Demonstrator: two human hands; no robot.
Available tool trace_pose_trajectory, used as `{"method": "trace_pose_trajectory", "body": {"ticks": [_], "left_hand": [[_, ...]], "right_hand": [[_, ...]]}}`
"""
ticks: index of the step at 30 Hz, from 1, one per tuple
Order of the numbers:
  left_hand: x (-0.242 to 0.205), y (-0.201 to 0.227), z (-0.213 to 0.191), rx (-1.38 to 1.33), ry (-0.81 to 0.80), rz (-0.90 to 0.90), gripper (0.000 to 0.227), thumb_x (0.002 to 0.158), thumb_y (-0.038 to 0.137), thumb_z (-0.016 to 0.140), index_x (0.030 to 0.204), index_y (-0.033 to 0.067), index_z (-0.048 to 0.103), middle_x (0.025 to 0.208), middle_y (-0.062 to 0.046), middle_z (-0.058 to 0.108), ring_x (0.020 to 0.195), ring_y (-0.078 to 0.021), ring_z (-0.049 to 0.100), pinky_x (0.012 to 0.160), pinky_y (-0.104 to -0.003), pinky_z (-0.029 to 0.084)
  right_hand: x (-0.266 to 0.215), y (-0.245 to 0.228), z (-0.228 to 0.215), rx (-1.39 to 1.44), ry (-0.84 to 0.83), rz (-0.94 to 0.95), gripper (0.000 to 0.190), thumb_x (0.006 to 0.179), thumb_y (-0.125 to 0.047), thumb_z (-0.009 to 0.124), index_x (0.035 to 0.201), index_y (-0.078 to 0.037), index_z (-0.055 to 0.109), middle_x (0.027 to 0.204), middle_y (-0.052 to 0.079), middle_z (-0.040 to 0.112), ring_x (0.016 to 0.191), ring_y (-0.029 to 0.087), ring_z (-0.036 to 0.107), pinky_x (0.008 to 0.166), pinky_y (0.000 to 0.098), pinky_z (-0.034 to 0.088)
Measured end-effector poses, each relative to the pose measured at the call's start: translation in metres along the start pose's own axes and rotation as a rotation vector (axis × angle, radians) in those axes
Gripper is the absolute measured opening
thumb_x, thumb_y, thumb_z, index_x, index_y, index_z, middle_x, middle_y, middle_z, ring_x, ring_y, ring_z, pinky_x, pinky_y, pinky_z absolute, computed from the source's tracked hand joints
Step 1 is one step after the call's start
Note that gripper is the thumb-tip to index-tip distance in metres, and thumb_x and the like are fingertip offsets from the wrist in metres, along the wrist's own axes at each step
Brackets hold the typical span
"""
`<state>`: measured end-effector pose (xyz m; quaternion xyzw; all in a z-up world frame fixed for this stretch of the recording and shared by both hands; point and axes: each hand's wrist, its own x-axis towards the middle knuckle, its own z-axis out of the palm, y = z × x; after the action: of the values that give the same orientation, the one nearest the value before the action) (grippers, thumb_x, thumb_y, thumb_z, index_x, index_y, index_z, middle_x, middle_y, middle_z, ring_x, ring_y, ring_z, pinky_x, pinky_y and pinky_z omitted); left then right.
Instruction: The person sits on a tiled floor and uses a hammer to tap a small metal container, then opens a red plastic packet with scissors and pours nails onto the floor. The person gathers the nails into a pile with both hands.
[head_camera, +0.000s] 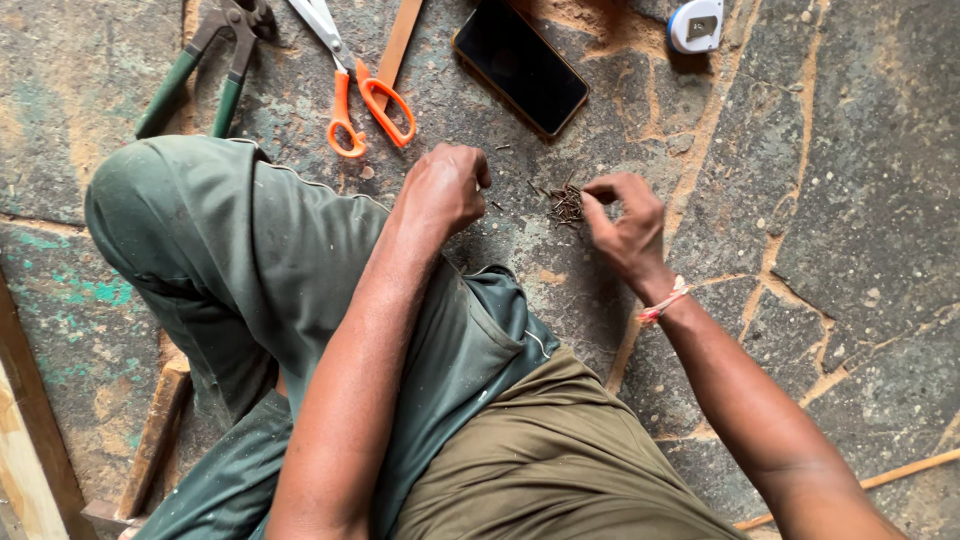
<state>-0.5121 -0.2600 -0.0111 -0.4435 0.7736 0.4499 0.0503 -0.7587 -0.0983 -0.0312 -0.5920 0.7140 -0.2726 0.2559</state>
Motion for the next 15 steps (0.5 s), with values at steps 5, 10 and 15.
{"method": "trace_pose_trajectory", "body": {"ticks": [5,10,15], "left_hand": [[0.003,0.004,0.014,0.072,-0.089,0.056,0.019,0.076,0.000,0.073,0.092,0.0101,0.077,0.094,-0.014,0.076,0.091,-0.0290,0.074,0.085,-0.040,0.059],[0.004,0.002,0.017,0.024,-0.029,0.114,0.033,0.067,-0.004,0.077,0.099,0.0069,0.075,0.096,-0.018,0.074,0.092,-0.0329,0.071,0.083,-0.042,0.058],[0.009,-0.004,0.012,-0.042,0.002,0.061,0.034,0.074,-0.006,0.073,0.107,0.0048,0.073,0.094,-0.015,0.076,0.087,-0.0289,0.075,0.083,-0.040,0.061]], "right_hand": [[-0.004,0.010,-0.011,-0.004,-0.002,0.047,0.012,0.100,-0.014,0.071,0.110,-0.007,0.074,0.104,0.010,0.076,0.090,0.018,0.073,0.075,0.0296,0.064],[0.000,0.004,-0.002,-0.225,-0.055,-0.073,0.033,0.093,-0.017,0.078,0.121,0.001,0.072,0.104,0.019,0.071,0.093,0.028,0.067,0.075,0.0340,0.060],[0.002,-0.020,0.008,-0.340,-0.139,-0.192,0.041,0.093,-0.028,0.079,0.119,0.003,0.070,0.111,0.022,0.069,0.101,0.030,0.066,0.085,0.0392,0.061]]}}
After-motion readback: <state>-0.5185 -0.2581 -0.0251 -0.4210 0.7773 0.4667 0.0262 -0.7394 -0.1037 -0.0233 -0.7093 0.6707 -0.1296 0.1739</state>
